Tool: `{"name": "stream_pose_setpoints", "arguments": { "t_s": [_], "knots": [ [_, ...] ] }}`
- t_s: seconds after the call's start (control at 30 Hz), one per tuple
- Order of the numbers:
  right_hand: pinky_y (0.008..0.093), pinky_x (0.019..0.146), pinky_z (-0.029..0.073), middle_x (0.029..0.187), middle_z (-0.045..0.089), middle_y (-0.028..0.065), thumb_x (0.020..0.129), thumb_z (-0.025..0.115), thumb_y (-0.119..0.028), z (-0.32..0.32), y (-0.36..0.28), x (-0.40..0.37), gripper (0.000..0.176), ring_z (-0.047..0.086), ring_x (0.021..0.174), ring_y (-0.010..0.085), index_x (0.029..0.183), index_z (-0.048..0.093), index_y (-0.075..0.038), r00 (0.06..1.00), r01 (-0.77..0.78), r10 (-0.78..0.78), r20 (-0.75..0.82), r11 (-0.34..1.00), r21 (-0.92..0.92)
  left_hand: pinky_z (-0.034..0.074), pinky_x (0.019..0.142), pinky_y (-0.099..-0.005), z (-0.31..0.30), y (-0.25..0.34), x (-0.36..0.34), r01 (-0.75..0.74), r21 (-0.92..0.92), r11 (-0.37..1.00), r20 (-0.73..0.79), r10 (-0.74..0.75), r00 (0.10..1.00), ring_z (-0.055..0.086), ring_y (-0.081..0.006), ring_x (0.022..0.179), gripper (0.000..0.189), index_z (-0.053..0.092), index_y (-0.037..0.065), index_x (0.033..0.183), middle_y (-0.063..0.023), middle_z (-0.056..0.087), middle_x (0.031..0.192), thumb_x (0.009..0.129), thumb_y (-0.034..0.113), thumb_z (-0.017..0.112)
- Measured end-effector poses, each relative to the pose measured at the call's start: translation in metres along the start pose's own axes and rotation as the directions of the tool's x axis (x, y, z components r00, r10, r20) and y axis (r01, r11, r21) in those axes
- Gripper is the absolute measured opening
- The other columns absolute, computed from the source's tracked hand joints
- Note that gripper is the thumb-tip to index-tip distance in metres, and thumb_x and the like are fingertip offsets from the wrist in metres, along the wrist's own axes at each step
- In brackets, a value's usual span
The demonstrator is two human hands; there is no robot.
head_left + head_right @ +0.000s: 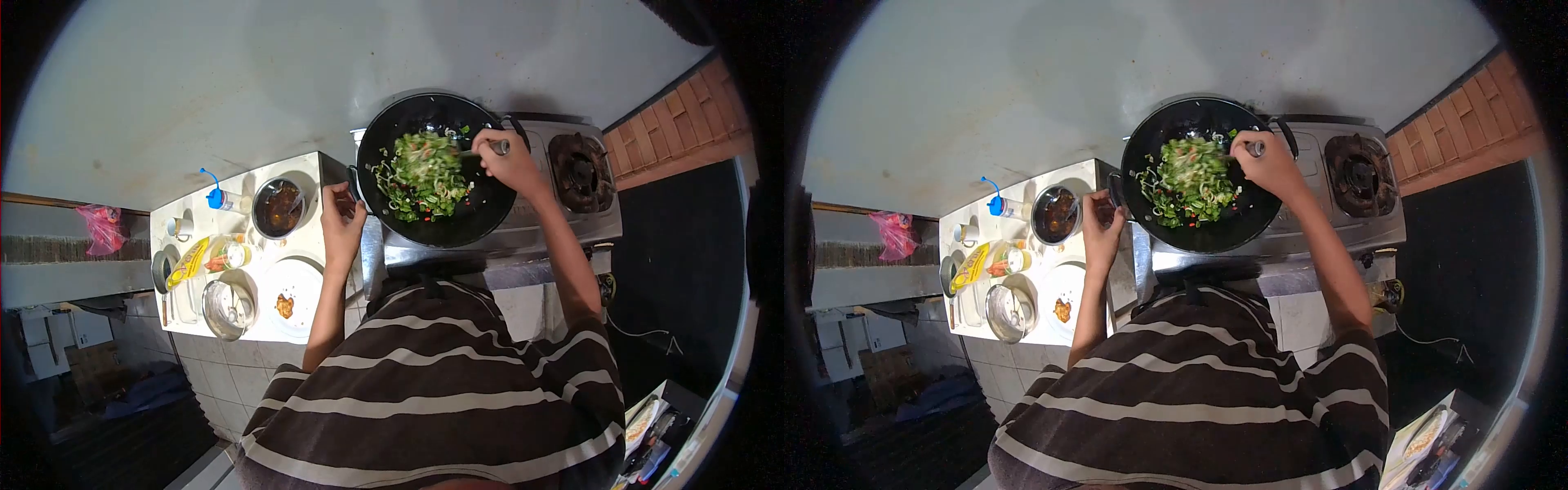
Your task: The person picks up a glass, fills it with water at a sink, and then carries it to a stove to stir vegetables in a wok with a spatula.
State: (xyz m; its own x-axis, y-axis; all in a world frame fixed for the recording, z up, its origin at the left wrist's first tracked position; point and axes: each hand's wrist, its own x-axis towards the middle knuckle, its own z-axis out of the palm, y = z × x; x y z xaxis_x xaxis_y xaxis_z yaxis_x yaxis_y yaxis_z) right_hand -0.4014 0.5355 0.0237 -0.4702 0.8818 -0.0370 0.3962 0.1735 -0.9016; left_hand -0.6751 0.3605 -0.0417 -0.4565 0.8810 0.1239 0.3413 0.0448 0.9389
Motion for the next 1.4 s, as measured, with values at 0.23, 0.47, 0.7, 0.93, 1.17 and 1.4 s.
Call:
{"name": "stream_pose_setpoints", "arguments": {
  "t_s": [0.23, 0.47, 0.7, 0.93, 1.17, 1.4],
  "knots": [
    [0.0281, 0.064, 0.045, 0.070, 0.060, 0.0082, 0.091, 0.056, -0.005, 0.001, -0.081, -0.047, 0.009, 0.055, 0.064, 0.0127, 0.086, 0.059, 0.002, 0.952, 0.304, -0.308, -0.005, 0.942, -0.143, 0.047, 0.071, -0.0259, -0.001, -0.001, 0.000, -0.001, -0.013, 1.000, -0.016, 0.000, 1.000, 0.058, -0.0117, 0.081, 0.036, 0.050, 0.000, 0.119, -0.0049, 0.057, 0.091, 0.087, -0.001, 0.066],
    [0.0285, 0.063, 0.046, 0.071, 0.061, 0.0116, 0.088, 0.058, 0.000, 0.041, -0.062, -0.063, 0.004, 0.059, 0.062, 0.0175, 0.085, 0.058, 0.003, 0.967, 0.255, -0.255, -0.006, 0.965, 0.054, 0.046, 0.067, -0.0260, 0.001, -0.004, 0.001, -0.009, -0.039, 0.999, -0.038, 0.008, 0.999, 0.058, -0.0122, 0.077, 0.038, 0.050, 0.001, 0.119, -0.0052, 0.057, 0.090, 0.084, -0.004, 0.065],
    [0.0308, 0.064, 0.046, 0.074, 0.061, 0.0144, 0.089, 0.058, 0.000, 0.047, -0.034, -0.047, 0.001, 0.063, 0.066, 0.0227, 0.088, 0.058, 0.000, 0.971, 0.208, -0.216, -0.102, 0.975, -0.076, 0.046, 0.067, -0.0262, -0.001, -0.002, 0.000, -0.018, -0.036, 0.999, -0.039, 0.016, 0.999, 0.058, -0.0125, 0.076, 0.038, 0.050, 0.000, 0.119, -0.0056, 0.057, 0.089, 0.084, -0.004, 0.066],
    [0.0334, 0.066, 0.048, 0.079, 0.063, 0.0148, 0.088, 0.059, 0.002, 0.044, -0.072, -0.096, 0.002, 0.065, 0.072, 0.0266, 0.089, 0.058, 0.002, 0.938, 0.324, -0.321, -0.132, 0.946, 0.001, 0.045, 0.066, -0.0261, 0.000, -0.002, 0.001, 0.004, -0.027, 1.000, -0.031, -0.004, 1.000, 0.059, -0.0125, 0.077, 0.038, 0.050, 0.001, 0.119, -0.0058, 0.057, 0.089, 0.084, -0.003, 0.066],
    [0.0378, 0.061, 0.044, 0.073, 0.057, 0.0151, 0.088, 0.057, 0.001, 0.059, -0.023, -0.110, 0.003, 0.060, 0.066, 0.0311, 0.090, 0.058, -0.001, 0.959, 0.227, -0.240, -0.151, 0.969, -0.098, 0.046, 0.067, -0.0262, 0.001, -0.005, 0.000, 0.017, -0.086, 0.996, -0.035, -0.020, 0.999, 0.059, -0.0122, 0.077, 0.037, 0.050, 0.000, 0.118, -0.0053, 0.057, 0.090, 0.085, -0.004, 0.066],
    [0.0397, 0.057, 0.046, 0.073, 0.059, 0.0152, 0.085, 0.059, 0.003, 0.070, -0.057, -0.096, 0.006, 0.061, 0.063, 0.0337, 0.089, 0.058, -0.001, 0.875, 0.334, -0.378, -0.304, 0.924, -0.189, 0.046, 0.067, -0.0263, 0.000, -0.005, 0.000, -0.028, -0.029, 0.999, -0.037, 0.027, 0.999, 0.058, -0.0125, 0.078, 0.038, 0.050, 0.000, 0.119, -0.0057, 0.057, 0.090, 0.085, -0.003, 0.066]
  ]
}}
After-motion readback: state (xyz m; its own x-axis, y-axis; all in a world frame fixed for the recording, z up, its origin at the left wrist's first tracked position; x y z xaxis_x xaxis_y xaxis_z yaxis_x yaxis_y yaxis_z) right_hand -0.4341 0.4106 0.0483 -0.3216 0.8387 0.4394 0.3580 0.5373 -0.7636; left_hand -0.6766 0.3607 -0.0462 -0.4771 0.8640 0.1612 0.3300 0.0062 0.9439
